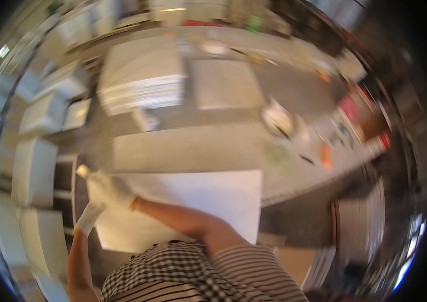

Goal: The person wipes a white rectangular panel with a green sponge, repeatedly dipping the sponge into a small bowl of liquid. They flip the panel to clean both sides and place it on a nearby rack. The person then picks up another panel and repeats the wiping process.

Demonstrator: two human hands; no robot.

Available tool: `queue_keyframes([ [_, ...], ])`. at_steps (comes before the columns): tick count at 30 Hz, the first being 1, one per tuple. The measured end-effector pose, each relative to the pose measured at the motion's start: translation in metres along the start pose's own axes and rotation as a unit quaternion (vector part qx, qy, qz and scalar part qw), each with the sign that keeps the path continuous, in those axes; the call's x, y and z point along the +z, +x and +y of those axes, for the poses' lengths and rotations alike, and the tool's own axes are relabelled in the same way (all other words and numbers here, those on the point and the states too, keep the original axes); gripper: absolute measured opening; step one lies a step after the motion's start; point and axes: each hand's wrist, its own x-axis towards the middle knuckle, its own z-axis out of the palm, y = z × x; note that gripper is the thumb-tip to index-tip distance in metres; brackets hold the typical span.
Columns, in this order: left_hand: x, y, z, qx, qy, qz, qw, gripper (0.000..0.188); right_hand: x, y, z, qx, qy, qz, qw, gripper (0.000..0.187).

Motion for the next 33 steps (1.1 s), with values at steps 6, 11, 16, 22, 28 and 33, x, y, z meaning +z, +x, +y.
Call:
queue_keyframes([
  [6, -0.023, 0.008, -0.023, -0.072, -0.047, -0.105, 0.991, 0.047, -0.06, -0.106, -0.002, 0.2, 0.166, 0.015, 0.965, 0.026],
  [11, -0.022, 0.013, -0.028, -0.102, -0.093, -0.075, 0.988, 0.04, -0.179, -0.198, 0.035, 0.16, 0.215, 0.232, 0.935, 0.041],
  [16, -0.023, 0.013, -0.032, -0.116, -0.125, -0.065, 0.983, 0.044, -0.313, -0.281, 0.042, 0.092, -0.123, 0.513, 0.844, 0.028],
  [22, -0.029, 0.025, -0.046, -0.154, -0.113, -0.082, 0.978, 0.045, -0.379, -0.306, 0.042, 0.006, -0.45, 0.434, 0.78, 0.016],
  [28, -0.028, 0.022, -0.035, -0.151, -0.156, -0.111, 0.97, 0.048, -0.362, -0.323, 0.011, 0.215, -0.562, 0.356, 0.715, 0.022],
  [33, -0.029, 0.023, -0.034, -0.164, -0.142, -0.1, 0.971, 0.048, -0.317, -0.362, -0.004, 0.177, -0.395, 0.382, 0.816, 0.024],
])
